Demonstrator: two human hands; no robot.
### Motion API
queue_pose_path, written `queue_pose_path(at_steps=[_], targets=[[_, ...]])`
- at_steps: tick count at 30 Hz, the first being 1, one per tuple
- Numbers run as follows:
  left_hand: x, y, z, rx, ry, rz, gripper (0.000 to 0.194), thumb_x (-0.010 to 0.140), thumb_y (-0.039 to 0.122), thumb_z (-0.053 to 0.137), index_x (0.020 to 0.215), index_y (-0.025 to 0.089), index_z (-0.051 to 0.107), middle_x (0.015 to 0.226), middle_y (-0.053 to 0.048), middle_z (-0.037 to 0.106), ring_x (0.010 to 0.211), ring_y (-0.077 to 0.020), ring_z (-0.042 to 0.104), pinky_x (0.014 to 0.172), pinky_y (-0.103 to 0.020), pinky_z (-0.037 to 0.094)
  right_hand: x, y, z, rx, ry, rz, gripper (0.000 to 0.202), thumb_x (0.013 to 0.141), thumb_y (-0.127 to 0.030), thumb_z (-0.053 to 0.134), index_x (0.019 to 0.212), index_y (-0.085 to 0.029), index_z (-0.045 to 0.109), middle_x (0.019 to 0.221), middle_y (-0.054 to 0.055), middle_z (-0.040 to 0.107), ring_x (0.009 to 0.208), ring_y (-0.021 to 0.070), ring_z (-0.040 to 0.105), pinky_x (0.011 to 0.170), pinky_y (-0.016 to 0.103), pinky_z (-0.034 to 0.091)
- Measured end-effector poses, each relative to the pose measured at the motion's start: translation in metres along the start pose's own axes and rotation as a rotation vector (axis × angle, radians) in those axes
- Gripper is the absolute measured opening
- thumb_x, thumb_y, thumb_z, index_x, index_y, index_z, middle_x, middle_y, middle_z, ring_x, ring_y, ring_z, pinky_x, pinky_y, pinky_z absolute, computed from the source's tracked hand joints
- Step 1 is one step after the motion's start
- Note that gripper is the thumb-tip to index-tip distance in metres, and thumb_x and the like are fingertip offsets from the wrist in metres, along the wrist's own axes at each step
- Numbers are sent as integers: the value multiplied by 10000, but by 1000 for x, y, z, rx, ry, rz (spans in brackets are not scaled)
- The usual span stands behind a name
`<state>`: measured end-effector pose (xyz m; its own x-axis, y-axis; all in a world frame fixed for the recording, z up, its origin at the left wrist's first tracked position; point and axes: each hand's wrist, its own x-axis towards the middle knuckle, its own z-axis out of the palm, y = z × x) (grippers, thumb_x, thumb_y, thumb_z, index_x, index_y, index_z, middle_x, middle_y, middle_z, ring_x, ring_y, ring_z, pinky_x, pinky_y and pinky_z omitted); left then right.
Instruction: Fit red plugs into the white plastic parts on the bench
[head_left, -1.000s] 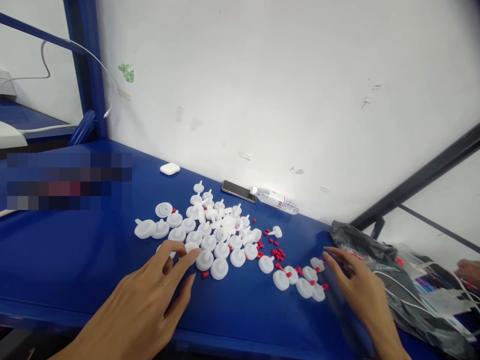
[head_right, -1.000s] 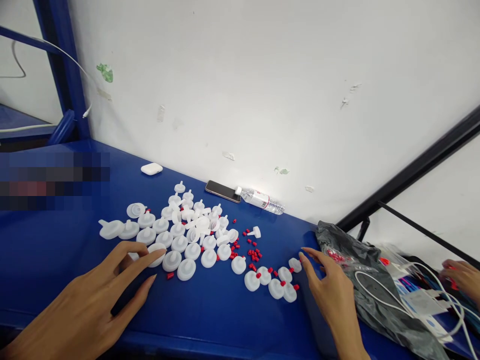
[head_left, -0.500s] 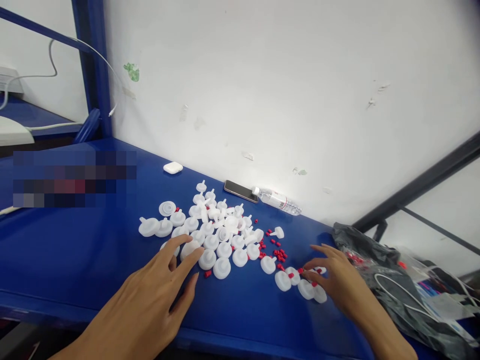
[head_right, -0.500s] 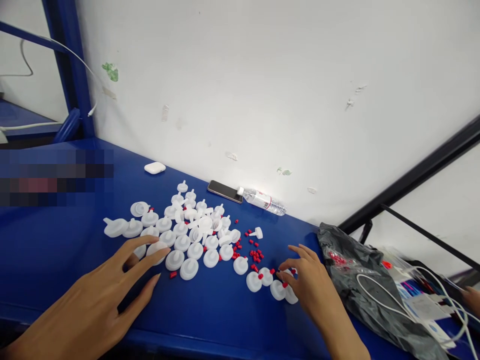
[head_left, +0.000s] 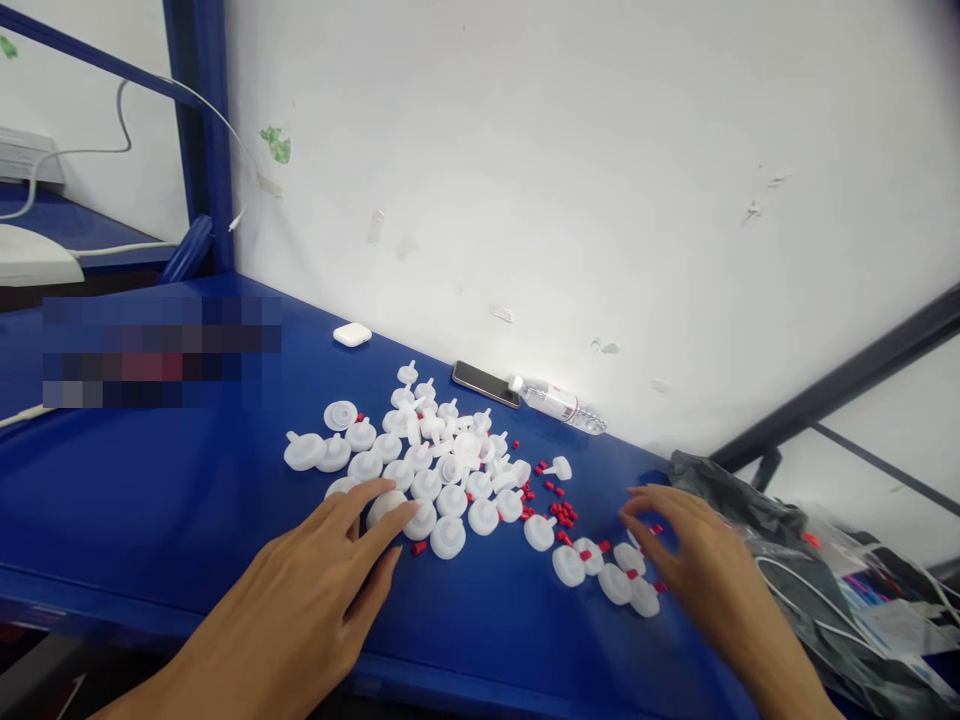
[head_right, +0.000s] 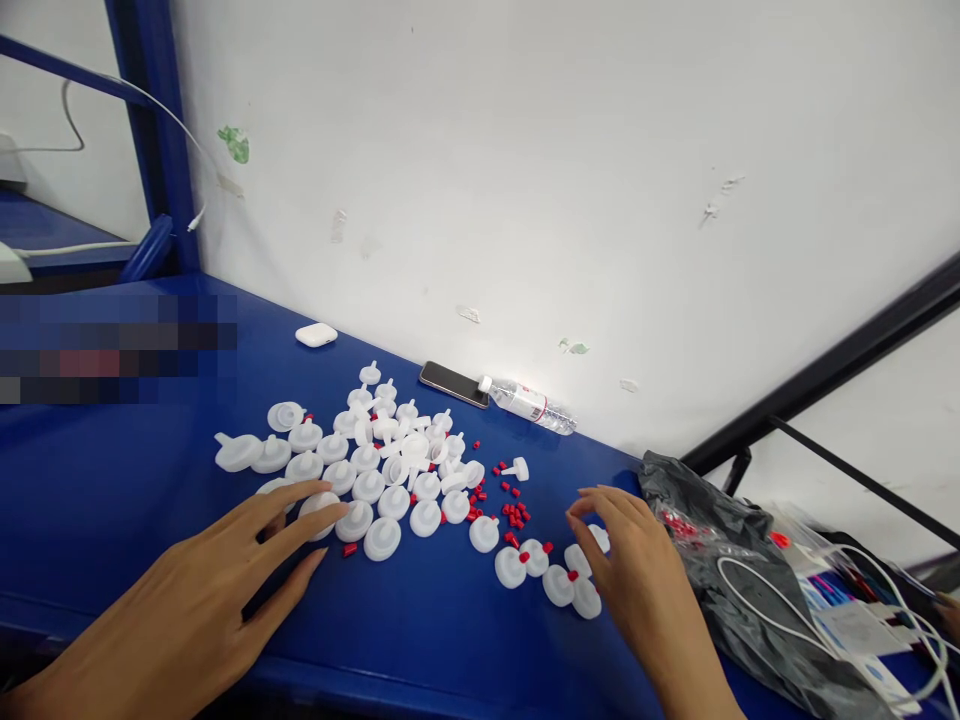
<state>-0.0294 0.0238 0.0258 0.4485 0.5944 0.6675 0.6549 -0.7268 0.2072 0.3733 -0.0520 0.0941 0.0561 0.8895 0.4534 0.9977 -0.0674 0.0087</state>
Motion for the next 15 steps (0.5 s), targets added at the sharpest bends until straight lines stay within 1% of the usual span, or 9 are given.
queue_pose_path(at_steps=[1, 2, 4, 6, 8, 10, 11, 13, 15], targets=[[-2, -1, 0, 1, -5, 13, 432, 1127, 230, 335, 1380, 286, 680, 1328, -109, 760, 996, -291, 842, 653, -380, 732, -1, -8, -7, 38, 49, 76, 299, 1004, -484, 569, 977, -283, 787, 1110, 102, 857, 1007, 340, 806, 870, 473, 633], [-3, -1, 0, 2, -21, 23, 450, 1119, 204, 326, 1386, 291, 678, 1311, -103, 760, 949, -271, 842, 632, -357, 721, -3, -17, -14, 79, 49, 140, 301, 1006, -526, 591, 1005, -294, 782, 1041, 76, 865, 887, 313, 814, 731, 415, 627], [-7, -1, 0, 7, -53, 32, 504, 1098, 152, 317, 1440, 316, 648, 1315, -92, 745, 813, -223, 825, 582, -319, 693, -5, -42, -25, 213, 18, 157, 293, 1001, -559, 653, 1005, -297, 785, 976, 52, 864, 818, 263, 814, 557, 307, 570], [-8, 0, -1, 4, -71, 19, 555, 1091, 136, 322, 1544, 346, 564, 1351, -84, 722, 743, -195, 804, 577, -309, 685, -6, -71, -29, 374, 43, 108, 287, 1014, -543, 683, 1012, -276, 788, 973, 58, 856, 833, 235, 810, 514, 252, 548], [-7, 2, -2, -16, -60, -21, 567, 1110, 165, 345, 1634, 352, 457, 1374, -78, 713, 742, -183, 802, 612, -303, 693, -4, -100, -28, 513, 114, 79, 233, 1020, -497, 716, 1062, -281, 791, 925, 33, 847, 814, 217, 806, 538, 236, 569], [-4, 3, -3, -28, -17, -42, 546, 1133, 210, 367, 1666, 322, 411, 1370, -83, 724, 823, -192, 820, 645, -284, 699, -1, -128, -23, 634, 179, 8, 240, 1010, -386, 752, 1233, -313, 799, 928, 1, 860, 794, 200, 817, 650, 245, 628], [-2, 3, -4, -30, 4, -25, 519, 1143, 222, 360, 1649, 308, 439, 1353, -83, 738, 888, -204, 829, 652, -273, 700, 1, -140, -20, 678, 179, -49, 227, 1008, -343, 761, 1227, -336, 820, 966, -10, 872, 797, 189, 822, 728, 251, 648], [0, 3, -5, -41, 37, 35, 461, 1166, 236, 315, 1555, 290, 555, 1286, -81, 769, 945, -213, 835, 659, -260, 702, 5, -160, -14, 809, 180, -151, 100, 991, -319, 794, 1043, -351, 874, 970, -29, 887, 840, 200, 841, 803, 254, 656], [0, 2, -6, -96, 45, 44, 447, 1187, 277, 283, 1424, 299, 661, 1201, -63, 790, 840, -195, 830, 643, -266, 703, 7, -176, -8, 937, 166, -138, 64, 961, -306, 839, 959, -355, 880, 931, -51, 889, 819, 205, 847, 816, 256, 661]])
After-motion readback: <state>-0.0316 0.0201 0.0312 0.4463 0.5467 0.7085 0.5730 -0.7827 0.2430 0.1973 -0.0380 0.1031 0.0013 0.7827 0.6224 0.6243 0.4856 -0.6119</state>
